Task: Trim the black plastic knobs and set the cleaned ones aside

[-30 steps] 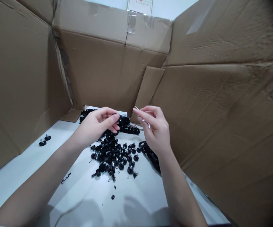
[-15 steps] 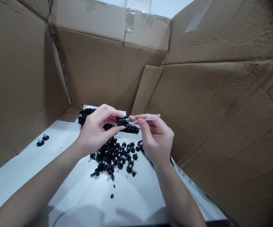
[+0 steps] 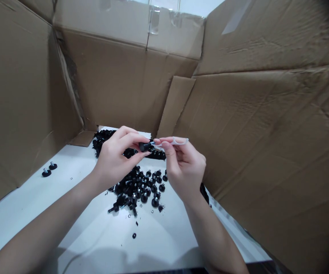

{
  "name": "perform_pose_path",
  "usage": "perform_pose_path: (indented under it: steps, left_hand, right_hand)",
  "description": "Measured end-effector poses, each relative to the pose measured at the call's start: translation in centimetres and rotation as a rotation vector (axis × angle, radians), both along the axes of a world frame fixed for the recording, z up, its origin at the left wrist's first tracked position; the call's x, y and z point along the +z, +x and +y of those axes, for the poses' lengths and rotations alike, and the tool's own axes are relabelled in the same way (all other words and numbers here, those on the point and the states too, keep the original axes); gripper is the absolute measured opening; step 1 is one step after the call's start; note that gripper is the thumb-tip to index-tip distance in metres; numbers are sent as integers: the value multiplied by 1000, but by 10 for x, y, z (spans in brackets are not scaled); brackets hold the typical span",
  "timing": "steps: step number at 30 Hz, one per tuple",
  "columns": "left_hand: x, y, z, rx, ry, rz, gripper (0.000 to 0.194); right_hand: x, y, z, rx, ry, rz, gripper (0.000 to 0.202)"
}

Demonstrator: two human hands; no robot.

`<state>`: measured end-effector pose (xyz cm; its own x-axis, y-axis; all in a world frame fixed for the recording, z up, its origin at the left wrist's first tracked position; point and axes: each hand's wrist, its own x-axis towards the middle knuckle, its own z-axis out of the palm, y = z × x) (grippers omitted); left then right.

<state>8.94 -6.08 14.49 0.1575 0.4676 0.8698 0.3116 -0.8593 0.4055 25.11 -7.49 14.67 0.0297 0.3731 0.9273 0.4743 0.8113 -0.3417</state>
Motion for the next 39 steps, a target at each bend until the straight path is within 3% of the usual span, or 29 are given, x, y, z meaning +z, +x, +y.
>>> perform_pose_path:
  steps: [8,17,24,28,30,32,35,39]
  left_hand:
    - [-4,5,2,-80,-87,-138,21]
    - [0,4,-1,-180,-368,-255,25]
    - [2,5,-3,-219,-393,-270,25]
    - [3,4,-1,-315,-510,-364,27]
    - [3,3,1,-358,-571,-407,27]
    - [1,4,3,-414,-602,-439,27]
    - [-2,8,4,-475,-590,-459,26]
    - [-7,17,1,-471,-539,-438,25]
  right_hand:
    - [-1,-6,2,-84,117,-58,14]
    - [0,-1,2,81,-5,37,10]
    - [-2,-1,2,83,33,31,12]
    - [-1,0,1,10,124,119,15]
    - [-2,-2,0,9,88,186,19]
    - [-2,-6,0,94,-37,230,20]
    - [-3,-12,2,226,-204,280,6]
    - [-2,-14,9,440,-345,444,22]
